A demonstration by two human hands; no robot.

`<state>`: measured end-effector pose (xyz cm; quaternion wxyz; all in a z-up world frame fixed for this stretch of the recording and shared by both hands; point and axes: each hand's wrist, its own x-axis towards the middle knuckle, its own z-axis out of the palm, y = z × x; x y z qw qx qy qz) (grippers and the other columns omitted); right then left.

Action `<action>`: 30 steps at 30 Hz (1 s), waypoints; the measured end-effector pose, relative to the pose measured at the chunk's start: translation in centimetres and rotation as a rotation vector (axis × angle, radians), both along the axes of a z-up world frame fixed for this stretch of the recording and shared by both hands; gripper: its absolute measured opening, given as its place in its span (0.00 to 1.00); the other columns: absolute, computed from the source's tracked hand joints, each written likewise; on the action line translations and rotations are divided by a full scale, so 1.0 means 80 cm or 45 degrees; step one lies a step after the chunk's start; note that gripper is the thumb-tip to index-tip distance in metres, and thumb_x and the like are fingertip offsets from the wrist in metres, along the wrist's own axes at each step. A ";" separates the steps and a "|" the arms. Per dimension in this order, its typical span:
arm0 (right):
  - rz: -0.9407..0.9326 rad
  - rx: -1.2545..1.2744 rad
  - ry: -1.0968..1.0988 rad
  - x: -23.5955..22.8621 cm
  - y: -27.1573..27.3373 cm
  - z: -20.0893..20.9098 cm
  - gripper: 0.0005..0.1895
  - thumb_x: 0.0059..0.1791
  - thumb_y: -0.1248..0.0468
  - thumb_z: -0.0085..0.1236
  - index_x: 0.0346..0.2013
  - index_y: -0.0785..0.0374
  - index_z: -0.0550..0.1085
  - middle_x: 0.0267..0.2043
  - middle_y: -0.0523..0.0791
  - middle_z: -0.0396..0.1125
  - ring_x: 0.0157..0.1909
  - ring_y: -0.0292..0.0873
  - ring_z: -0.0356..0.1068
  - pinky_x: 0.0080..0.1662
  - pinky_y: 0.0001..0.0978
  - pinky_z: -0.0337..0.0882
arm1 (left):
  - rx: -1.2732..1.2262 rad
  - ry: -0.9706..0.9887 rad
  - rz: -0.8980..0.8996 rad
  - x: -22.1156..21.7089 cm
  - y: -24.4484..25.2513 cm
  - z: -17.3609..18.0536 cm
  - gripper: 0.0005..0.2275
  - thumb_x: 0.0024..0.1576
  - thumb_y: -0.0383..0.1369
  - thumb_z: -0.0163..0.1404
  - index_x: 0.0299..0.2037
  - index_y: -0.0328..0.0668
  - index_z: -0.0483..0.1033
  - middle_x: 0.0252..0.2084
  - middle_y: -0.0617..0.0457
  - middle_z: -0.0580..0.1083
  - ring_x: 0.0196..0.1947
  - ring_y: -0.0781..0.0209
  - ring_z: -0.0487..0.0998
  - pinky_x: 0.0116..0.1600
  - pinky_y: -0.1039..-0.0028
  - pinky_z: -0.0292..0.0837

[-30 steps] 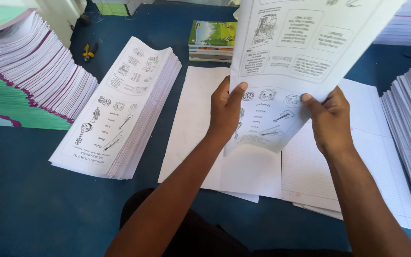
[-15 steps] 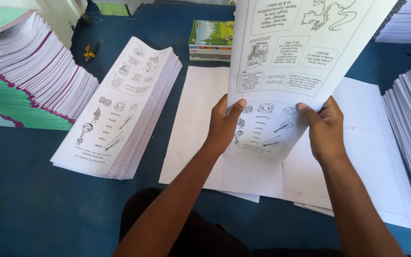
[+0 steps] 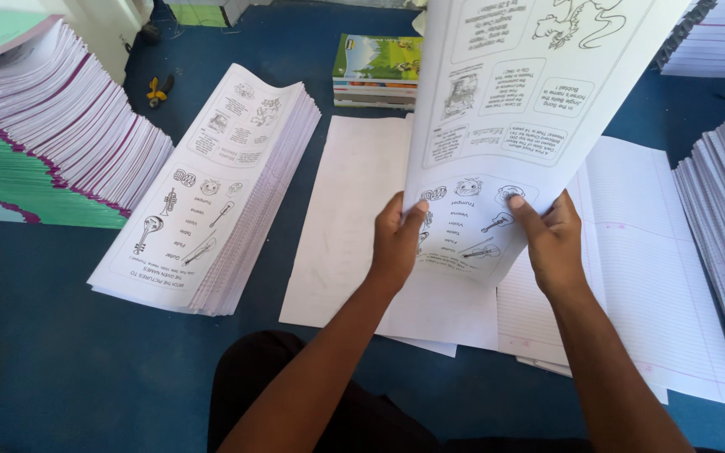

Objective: The person sits on the floor and repeatedly flips through stacks of printed and lined paper, separating printed sheets from blank ones and placing them into different piles. The person handles the papers by hand without using tools.

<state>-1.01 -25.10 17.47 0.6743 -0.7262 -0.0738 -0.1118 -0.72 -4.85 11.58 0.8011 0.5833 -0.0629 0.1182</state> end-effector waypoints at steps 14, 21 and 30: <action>-0.004 0.059 -0.126 0.001 -0.010 -0.033 0.16 0.55 0.70 0.52 0.56 0.73 0.64 0.54 0.55 0.70 0.54 0.44 0.72 0.55 0.35 0.74 | 0.058 0.078 -0.046 -0.009 -0.001 0.020 0.15 0.65 0.35 0.45 0.54 0.30 0.73 0.43 0.49 0.77 0.41 0.67 0.75 0.48 0.74 0.73; 0.029 -0.069 -0.047 0.001 -0.001 -0.038 0.16 0.54 0.69 0.50 0.56 0.70 0.64 0.52 0.53 0.71 0.54 0.44 0.74 0.53 0.36 0.76 | 0.086 0.093 -0.083 -0.014 0.015 0.005 0.14 0.65 0.35 0.44 0.55 0.32 0.71 0.47 0.48 0.77 0.46 0.66 0.77 0.52 0.75 0.73; 0.049 -0.125 -0.065 0.007 -0.005 -0.058 0.17 0.55 0.70 0.50 0.58 0.70 0.65 0.52 0.53 0.71 0.54 0.44 0.72 0.53 0.35 0.75 | 0.003 0.102 0.327 -0.010 0.003 -0.044 0.09 0.63 0.29 0.49 0.48 0.29 0.69 0.41 0.50 0.75 0.40 0.67 0.75 0.47 0.74 0.73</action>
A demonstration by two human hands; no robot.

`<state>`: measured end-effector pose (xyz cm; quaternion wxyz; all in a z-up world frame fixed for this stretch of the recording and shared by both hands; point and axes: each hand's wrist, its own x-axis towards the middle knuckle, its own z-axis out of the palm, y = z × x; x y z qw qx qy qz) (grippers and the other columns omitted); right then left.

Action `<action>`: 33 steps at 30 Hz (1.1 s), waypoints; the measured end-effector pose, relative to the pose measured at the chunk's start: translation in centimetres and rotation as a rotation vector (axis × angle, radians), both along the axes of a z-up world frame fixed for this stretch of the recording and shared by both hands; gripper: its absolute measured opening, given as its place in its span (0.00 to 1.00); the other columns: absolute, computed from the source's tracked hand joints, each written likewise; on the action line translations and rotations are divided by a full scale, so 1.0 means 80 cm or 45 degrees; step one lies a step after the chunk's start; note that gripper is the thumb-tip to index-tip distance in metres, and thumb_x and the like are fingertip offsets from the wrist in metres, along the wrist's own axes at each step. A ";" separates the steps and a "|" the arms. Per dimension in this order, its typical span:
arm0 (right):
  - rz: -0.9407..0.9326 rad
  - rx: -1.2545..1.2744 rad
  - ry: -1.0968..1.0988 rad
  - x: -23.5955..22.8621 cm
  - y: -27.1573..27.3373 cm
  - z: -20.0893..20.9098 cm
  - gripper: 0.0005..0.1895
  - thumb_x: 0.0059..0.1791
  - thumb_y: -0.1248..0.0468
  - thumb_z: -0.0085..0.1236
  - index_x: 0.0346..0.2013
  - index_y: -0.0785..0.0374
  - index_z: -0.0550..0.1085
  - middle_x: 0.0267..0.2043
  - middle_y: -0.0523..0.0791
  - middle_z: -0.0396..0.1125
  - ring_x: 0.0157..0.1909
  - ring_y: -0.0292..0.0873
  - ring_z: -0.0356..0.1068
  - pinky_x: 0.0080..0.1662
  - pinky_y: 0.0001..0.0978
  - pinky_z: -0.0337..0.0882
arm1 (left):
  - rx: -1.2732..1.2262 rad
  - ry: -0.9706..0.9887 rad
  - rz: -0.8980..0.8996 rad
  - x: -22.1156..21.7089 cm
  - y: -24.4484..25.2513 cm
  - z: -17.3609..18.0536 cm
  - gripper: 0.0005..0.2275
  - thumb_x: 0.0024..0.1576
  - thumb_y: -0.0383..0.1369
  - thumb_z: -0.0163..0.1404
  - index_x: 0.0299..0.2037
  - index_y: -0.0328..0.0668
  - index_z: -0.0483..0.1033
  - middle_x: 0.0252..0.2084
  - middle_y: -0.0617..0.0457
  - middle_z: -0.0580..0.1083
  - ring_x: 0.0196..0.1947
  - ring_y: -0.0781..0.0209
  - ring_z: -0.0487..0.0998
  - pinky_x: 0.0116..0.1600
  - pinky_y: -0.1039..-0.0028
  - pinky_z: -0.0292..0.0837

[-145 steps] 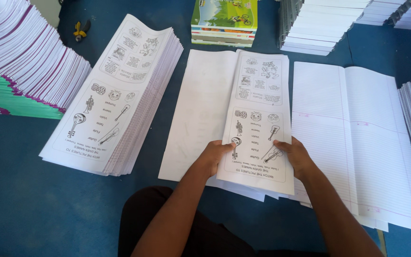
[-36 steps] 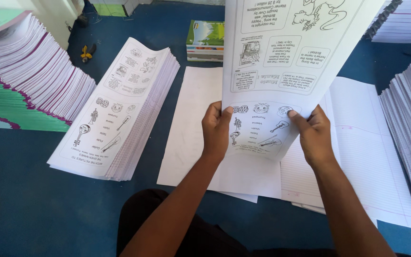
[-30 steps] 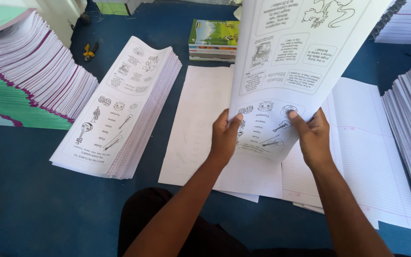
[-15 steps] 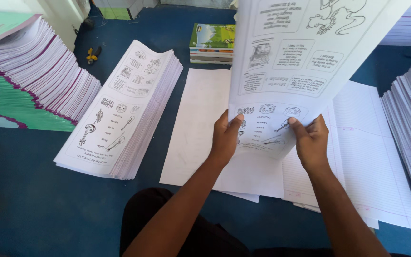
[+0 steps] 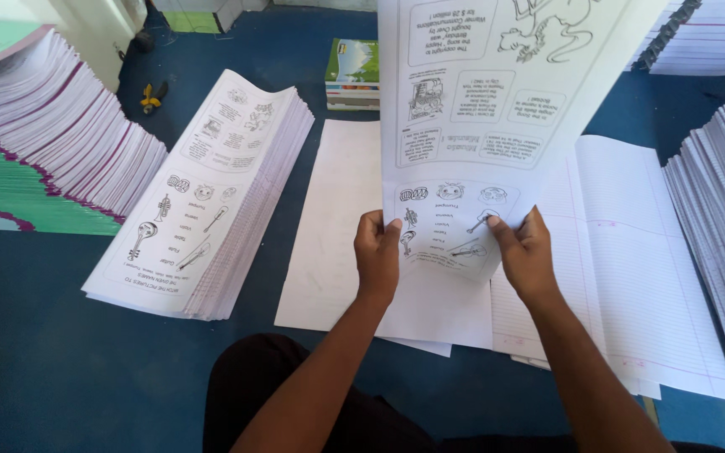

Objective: The person sits on the floor and repeatedly flips through stacks of printed and lined paper, separating printed sheets from blank ones and placing them into different piles. The person handles the papers by hand without using tools.

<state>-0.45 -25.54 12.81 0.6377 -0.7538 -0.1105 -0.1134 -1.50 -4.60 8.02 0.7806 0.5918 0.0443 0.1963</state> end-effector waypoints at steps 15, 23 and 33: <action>-0.176 -0.491 0.281 0.006 -0.018 -0.077 0.16 0.55 0.65 0.48 0.57 0.69 0.66 0.47 0.55 0.72 0.45 0.46 0.73 0.48 0.40 0.72 | 0.513 0.325 0.021 -0.030 -0.008 -0.029 0.11 0.65 0.34 0.44 0.46 0.34 0.75 0.27 0.51 0.74 0.24 0.67 0.69 0.34 0.71 0.69; -0.211 -0.578 0.296 0.008 -0.025 -0.085 0.11 0.55 0.64 0.52 0.47 0.71 0.69 0.38 0.54 0.73 0.35 0.45 0.72 0.40 0.38 0.72 | 0.514 0.335 0.004 -0.029 -0.001 -0.039 0.11 0.64 0.35 0.45 0.46 0.36 0.76 0.22 0.52 0.71 0.20 0.67 0.66 0.29 0.71 0.65; -0.042 -0.482 0.115 -0.005 0.008 -0.036 0.10 0.53 0.65 0.52 0.45 0.69 0.70 0.35 0.50 0.74 0.35 0.39 0.72 0.40 0.34 0.71 | 0.501 0.185 0.038 -0.012 0.046 -0.013 0.09 0.61 0.31 0.44 0.40 0.33 0.74 0.24 0.51 0.72 0.22 0.67 0.68 0.29 0.71 0.65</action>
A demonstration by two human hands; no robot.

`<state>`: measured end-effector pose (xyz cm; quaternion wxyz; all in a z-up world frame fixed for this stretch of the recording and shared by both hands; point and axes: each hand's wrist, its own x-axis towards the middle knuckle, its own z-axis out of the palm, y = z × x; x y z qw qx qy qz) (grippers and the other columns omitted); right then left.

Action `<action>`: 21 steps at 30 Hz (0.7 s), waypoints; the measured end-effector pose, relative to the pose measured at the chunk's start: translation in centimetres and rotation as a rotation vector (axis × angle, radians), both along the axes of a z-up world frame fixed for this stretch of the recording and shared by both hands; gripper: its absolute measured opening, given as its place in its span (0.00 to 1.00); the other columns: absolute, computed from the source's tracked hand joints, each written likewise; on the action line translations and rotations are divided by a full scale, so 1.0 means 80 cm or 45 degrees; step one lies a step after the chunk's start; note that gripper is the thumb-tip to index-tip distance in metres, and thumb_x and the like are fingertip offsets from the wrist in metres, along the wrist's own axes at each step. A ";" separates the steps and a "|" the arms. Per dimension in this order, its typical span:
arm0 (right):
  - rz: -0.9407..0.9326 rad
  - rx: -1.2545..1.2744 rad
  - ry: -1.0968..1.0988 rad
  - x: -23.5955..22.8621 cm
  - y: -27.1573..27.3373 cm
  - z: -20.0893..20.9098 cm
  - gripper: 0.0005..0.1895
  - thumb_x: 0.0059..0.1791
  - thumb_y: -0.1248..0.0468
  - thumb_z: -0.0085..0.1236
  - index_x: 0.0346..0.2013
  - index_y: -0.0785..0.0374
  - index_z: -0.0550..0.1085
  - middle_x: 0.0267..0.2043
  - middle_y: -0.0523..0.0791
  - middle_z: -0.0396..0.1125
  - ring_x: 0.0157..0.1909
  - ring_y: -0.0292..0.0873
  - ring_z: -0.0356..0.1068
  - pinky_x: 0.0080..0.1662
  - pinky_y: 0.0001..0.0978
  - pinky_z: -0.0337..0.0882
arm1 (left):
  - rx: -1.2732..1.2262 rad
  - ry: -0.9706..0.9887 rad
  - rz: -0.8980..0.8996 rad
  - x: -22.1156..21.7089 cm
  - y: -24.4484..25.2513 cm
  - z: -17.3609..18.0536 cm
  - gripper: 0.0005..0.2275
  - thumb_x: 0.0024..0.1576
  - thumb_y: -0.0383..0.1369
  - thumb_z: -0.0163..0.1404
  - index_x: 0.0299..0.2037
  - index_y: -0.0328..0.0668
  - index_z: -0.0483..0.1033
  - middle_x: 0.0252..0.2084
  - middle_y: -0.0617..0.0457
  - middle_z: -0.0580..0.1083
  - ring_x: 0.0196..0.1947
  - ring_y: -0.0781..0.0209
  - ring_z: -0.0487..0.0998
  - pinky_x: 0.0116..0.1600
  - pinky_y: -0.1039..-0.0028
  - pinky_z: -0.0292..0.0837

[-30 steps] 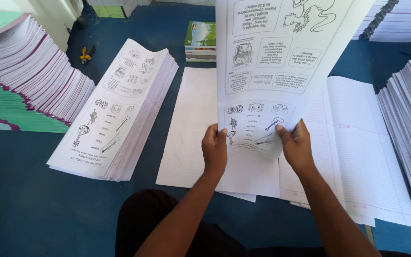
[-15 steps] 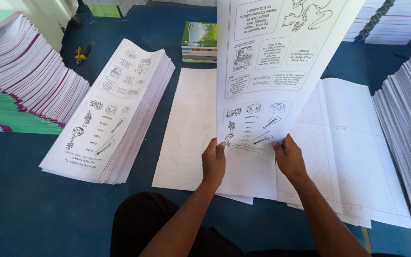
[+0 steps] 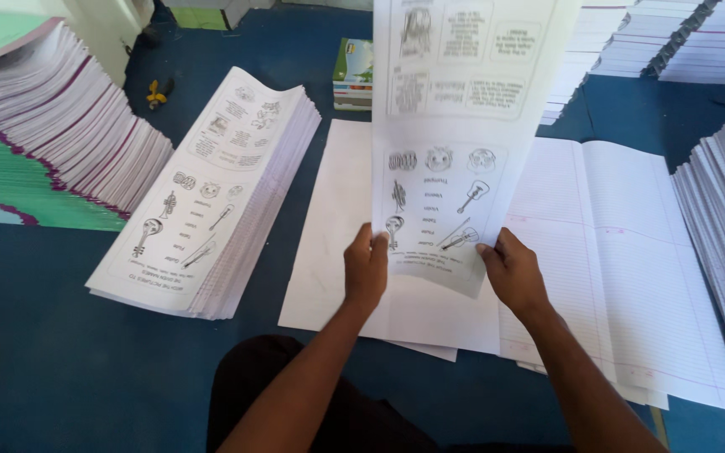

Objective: The person sits on the floor and repeatedly flips through stacks of printed and lined paper, separating printed sheets from blank ones and placing them into different piles. The person handles the papers by hand without using tools.

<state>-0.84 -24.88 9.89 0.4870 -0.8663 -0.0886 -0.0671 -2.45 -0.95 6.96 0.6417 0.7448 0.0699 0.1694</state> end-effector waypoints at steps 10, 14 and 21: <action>0.139 0.050 0.208 -0.002 0.074 0.035 0.09 0.54 0.64 0.52 0.43 0.67 0.73 0.25 0.45 0.68 0.27 0.36 0.63 0.33 0.30 0.67 | 0.270 -0.115 0.121 0.018 0.082 0.031 0.09 0.60 0.30 0.42 0.36 0.32 0.73 0.22 0.46 0.72 0.20 0.59 0.71 0.29 0.64 0.67; 0.259 0.195 0.246 0.006 0.107 0.031 0.10 0.54 0.65 0.51 0.46 0.68 0.73 0.31 0.45 0.72 0.31 0.36 0.69 0.36 0.30 0.71 | 0.372 -0.152 0.155 0.031 0.131 0.032 0.08 0.57 0.31 0.44 0.34 0.32 0.72 0.23 0.42 0.72 0.21 0.53 0.73 0.31 0.60 0.67; 0.439 0.351 0.331 0.027 0.195 0.022 0.12 0.53 0.68 0.51 0.49 0.71 0.71 0.38 0.48 0.75 0.36 0.38 0.74 0.36 0.32 0.76 | 0.515 -0.123 0.123 0.047 0.248 0.055 0.08 0.55 0.32 0.47 0.32 0.33 0.72 0.25 0.42 0.74 0.25 0.53 0.74 0.36 0.64 0.69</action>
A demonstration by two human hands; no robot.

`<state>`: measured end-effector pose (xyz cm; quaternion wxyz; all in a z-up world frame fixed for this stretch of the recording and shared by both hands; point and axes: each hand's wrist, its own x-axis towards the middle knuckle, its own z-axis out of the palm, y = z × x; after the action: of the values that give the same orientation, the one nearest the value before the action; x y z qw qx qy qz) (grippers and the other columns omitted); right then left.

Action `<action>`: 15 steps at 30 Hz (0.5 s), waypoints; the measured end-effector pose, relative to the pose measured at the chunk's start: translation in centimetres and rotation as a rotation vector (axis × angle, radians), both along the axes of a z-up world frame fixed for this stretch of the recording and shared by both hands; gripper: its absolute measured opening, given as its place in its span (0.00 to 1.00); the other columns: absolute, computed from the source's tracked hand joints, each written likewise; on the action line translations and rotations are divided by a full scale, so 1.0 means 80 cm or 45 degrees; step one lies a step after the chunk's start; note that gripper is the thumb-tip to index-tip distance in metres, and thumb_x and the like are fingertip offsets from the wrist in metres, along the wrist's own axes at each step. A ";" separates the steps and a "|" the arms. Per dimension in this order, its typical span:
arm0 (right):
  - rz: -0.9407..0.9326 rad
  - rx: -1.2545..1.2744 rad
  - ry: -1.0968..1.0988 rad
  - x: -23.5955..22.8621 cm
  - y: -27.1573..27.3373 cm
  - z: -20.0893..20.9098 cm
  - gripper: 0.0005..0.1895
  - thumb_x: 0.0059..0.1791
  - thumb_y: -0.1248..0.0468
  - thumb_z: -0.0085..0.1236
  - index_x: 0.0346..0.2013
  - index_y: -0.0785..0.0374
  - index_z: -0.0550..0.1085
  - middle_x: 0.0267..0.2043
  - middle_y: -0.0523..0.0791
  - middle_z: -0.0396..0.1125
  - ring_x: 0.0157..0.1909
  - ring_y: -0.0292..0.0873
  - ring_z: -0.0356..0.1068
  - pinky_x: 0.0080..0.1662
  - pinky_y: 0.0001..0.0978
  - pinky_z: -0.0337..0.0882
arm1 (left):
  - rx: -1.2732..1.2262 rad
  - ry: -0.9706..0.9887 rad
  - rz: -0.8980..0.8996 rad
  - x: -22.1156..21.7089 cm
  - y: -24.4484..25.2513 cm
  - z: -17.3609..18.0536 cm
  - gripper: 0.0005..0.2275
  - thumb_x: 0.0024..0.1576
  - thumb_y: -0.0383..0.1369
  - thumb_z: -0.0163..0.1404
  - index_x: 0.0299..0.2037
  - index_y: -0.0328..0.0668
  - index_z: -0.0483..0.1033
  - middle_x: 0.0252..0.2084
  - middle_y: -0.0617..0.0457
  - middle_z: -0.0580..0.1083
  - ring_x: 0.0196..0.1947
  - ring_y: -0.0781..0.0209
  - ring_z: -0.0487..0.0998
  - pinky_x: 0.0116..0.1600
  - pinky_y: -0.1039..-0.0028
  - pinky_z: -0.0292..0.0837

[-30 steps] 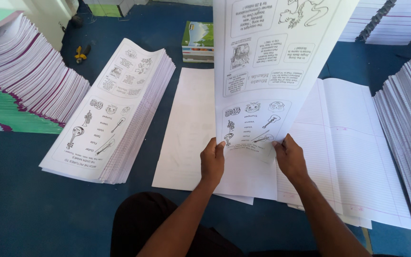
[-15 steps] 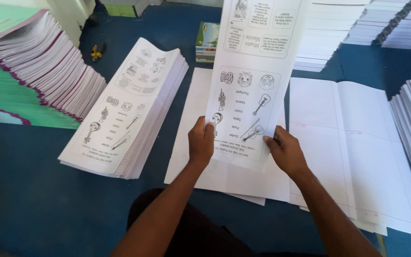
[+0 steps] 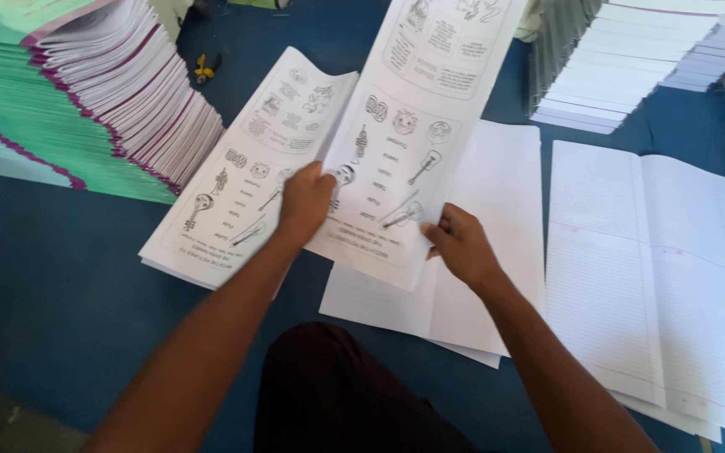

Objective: The person sits on the floor and repeatedly flips through stacks of printed and lined paper, separating printed sheets from blank ones and placing them into different piles. The person handles the papers by hand without using tools.

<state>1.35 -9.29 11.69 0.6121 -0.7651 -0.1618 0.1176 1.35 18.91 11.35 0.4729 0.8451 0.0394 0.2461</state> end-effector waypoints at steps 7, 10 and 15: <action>0.127 0.126 0.094 -0.007 0.116 0.001 0.12 0.52 0.69 0.51 0.47 0.74 0.71 0.39 0.52 0.75 0.36 0.42 0.76 0.35 0.34 0.80 | 0.078 0.264 0.084 -0.024 0.118 0.030 0.11 0.55 0.34 0.47 0.31 0.31 0.75 0.26 0.42 0.76 0.25 0.54 0.76 0.35 0.62 0.70; 0.146 0.110 0.134 -0.020 0.165 0.008 0.12 0.51 0.69 0.51 0.47 0.75 0.71 0.38 0.53 0.75 0.35 0.43 0.77 0.36 0.34 0.80 | 0.099 0.313 0.128 -0.042 0.164 0.039 0.11 0.54 0.34 0.47 0.33 0.31 0.77 0.27 0.42 0.76 0.26 0.53 0.77 0.36 0.63 0.70; 0.208 -0.016 0.145 -0.040 0.228 0.022 0.13 0.52 0.68 0.50 0.48 0.74 0.71 0.39 0.53 0.76 0.35 0.45 0.78 0.37 0.34 0.80 | 0.093 0.380 0.224 -0.070 0.218 0.040 0.10 0.54 0.34 0.48 0.35 0.33 0.78 0.27 0.41 0.76 0.27 0.51 0.76 0.36 0.62 0.69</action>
<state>-1.83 8.94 13.47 0.6040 -0.7452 -0.1876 0.2115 -4.24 36.39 14.58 0.4075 0.8822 0.1738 0.1595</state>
